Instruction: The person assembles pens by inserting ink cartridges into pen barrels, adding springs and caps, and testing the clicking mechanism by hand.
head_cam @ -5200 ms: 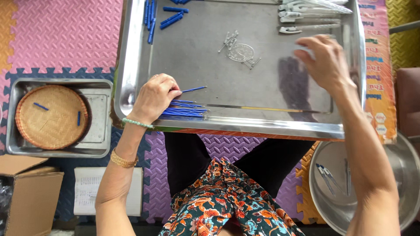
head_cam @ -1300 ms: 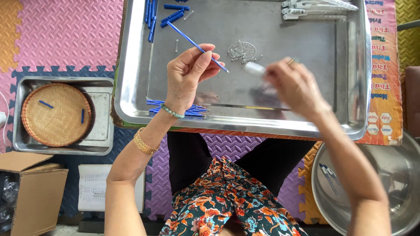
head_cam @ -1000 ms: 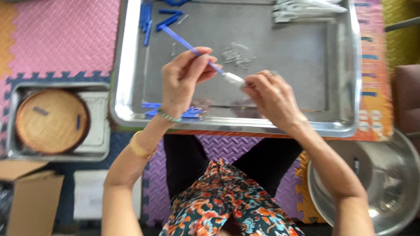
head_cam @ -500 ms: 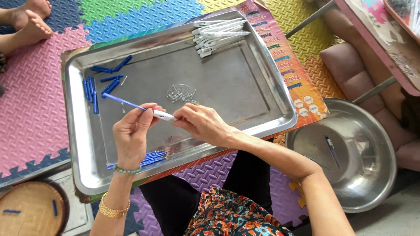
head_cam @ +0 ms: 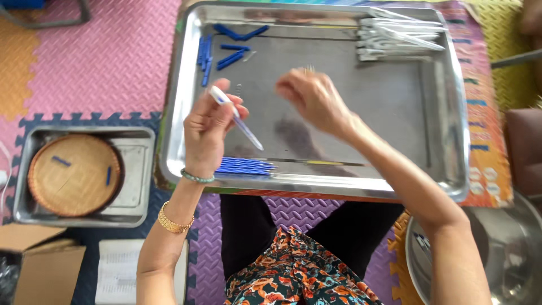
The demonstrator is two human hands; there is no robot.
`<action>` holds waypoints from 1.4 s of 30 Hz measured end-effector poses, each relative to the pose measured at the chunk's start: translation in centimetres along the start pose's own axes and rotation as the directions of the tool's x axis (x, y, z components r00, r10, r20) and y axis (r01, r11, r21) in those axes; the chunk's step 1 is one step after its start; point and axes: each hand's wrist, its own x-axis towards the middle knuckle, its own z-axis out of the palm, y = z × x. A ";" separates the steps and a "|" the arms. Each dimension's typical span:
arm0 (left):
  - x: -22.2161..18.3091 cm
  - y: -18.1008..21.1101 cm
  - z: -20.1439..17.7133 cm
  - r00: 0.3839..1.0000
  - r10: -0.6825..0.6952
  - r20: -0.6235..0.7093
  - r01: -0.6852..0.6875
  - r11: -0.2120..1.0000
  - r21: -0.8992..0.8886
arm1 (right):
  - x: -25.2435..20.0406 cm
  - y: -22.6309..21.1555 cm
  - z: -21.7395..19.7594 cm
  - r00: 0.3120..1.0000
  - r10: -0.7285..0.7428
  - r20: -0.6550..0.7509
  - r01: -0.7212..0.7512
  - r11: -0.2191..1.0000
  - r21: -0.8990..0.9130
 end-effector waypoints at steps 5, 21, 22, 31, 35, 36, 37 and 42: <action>0.4 0.8 -4.3 0.991 -0.088 -0.097 0.076 0.990 -0.122 | 6.3 7.0 7.0 0.991 0.019 0.133 0.015 0.968 -0.252; -0.1 -0.3 -4.6 0.965 -0.238 0.112 0.253 0.957 -0.141 | 7.9 3.6 5.6 0.805 0.412 0.427 -0.351 0.911 -0.217; -0.2 0.0 -4.2 0.959 -0.240 0.153 0.253 0.965 -0.075 | 7.4 2.5 4.0 0.853 0.380 0.359 -0.403 0.915 -0.010; -0.3 -0.2 -0.8 0.882 -0.239 0.405 0.240 0.970 0.048 | 3.1 -6.7 -4.3 0.891 0.376 0.253 -0.445 0.621 0.645; -0.8 -0.2 0.1 0.857 -0.239 0.456 0.239 0.969 0.060 | 1.7 -6.7 -4.6 0.900 0.365 0.236 -0.428 0.643 0.635; -0.9 -0.1 0.3 0.849 -0.237 0.472 0.236 0.970 0.062 | 1.4 -6.8 -4.8 0.903 0.361 0.231 -0.424 0.668 0.612; -0.9 -0.1 0.5 0.841 -0.234 0.488 0.233 0.970 0.063 | 1.3 -7.0 -4.9 0.907 0.356 0.226 -0.418 0.693 0.587; -1.2 -0.6 0.8 0.820 -0.239 0.521 0.247 0.967 0.055 | 0.7 -8.7 -5.3 0.908 0.369 0.198 -0.418 0.774 0.475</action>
